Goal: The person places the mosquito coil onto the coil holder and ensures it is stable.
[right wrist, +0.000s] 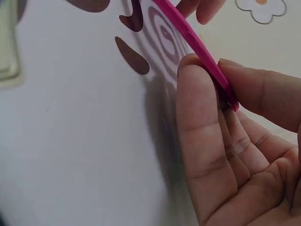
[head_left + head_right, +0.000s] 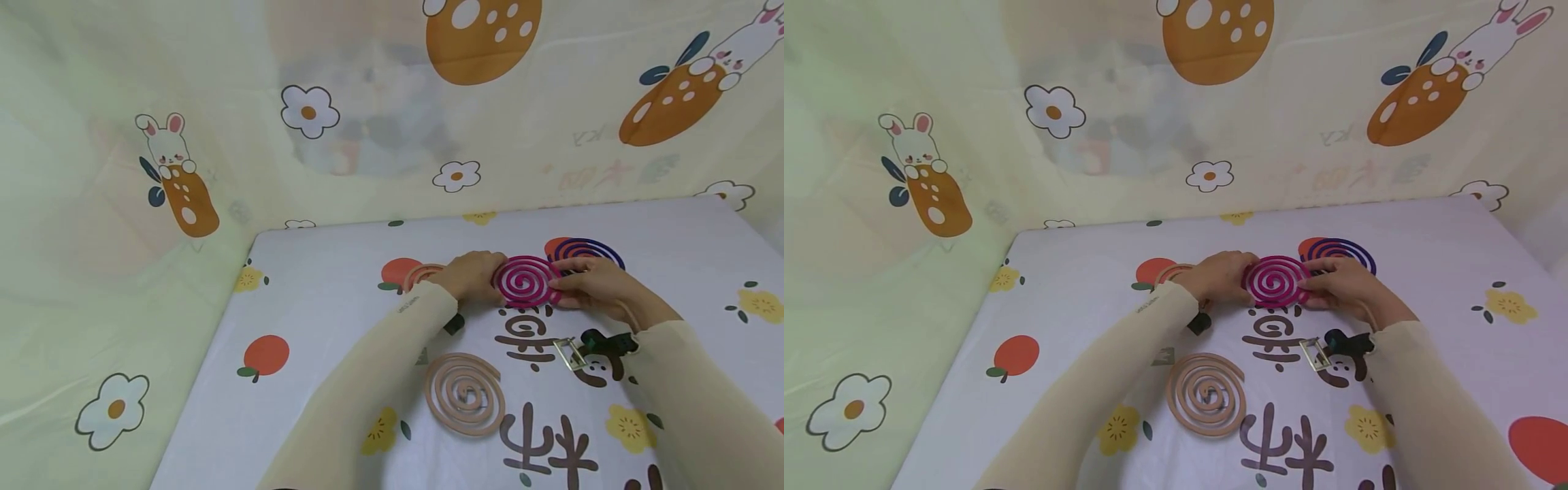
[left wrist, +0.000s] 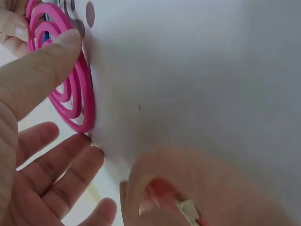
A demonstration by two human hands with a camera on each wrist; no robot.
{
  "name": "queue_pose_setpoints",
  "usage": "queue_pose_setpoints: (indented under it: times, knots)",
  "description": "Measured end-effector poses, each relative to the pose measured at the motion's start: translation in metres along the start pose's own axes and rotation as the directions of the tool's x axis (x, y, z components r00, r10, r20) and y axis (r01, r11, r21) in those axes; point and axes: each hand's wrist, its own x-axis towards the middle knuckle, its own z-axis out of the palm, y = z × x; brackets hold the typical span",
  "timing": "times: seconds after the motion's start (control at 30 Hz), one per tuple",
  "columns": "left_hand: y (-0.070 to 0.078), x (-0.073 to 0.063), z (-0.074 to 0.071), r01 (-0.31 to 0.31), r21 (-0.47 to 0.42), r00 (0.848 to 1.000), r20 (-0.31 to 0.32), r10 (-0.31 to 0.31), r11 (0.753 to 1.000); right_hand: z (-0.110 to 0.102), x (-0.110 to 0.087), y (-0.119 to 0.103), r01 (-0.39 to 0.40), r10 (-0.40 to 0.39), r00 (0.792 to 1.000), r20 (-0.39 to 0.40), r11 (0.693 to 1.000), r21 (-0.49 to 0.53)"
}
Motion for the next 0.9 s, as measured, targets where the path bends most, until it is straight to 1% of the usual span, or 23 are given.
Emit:
queue_pose_setpoints:
  times: [0.1, 0.23, 0.37, 0.47, 0.67, 0.8, 0.9]
  knots:
    - [0.004, 0.0, 0.001, -0.03, 0.0, 1.0, 0.005, 0.03, 1.0, -0.005, -0.007, 0.006, 0.003, -0.003, 1.0, -0.011, 0.999, 0.049]
    - [0.011, 0.001, 0.002, -0.068, 0.035, 0.998, 0.003, 0.068, 0.997, -0.01, -0.017, 0.014, 0.008, -0.006, 1.0, -0.014, 0.991, 0.135]
    - [0.02, 0.004, 0.004, -0.103, 0.063, 0.995, 0.018, 0.102, 0.993, -0.017, -0.026, 0.023, 0.007, -0.004, 1.0, -0.015, 0.987, 0.16]
    - [0.025, 0.006, 0.006, -0.133, 0.083, 0.991, 0.031, 0.131, 0.988, -0.021, -0.033, 0.029, 0.004, -0.001, 1.0, -0.023, 0.99, 0.144]
    - [0.037, 0.008, 0.011, -0.185, 0.122, 0.983, 0.035, 0.182, 0.975, -0.027, -0.047, 0.04, -0.002, 0.006, 0.998, -0.054, 0.997, 0.082]
    - [0.047, 0.008, 0.014, -0.223, 0.118, 0.975, 0.049, 0.219, 0.968, -0.03, -0.056, 0.048, 0.001, 0.004, 0.997, -0.073, 0.997, 0.079]
    - [0.053, 0.008, 0.016, -0.227, 0.1, 0.973, 0.058, 0.222, 0.969, -0.031, -0.062, 0.054, 0.019, -0.012, 0.996, -0.09, 0.998, 0.068]
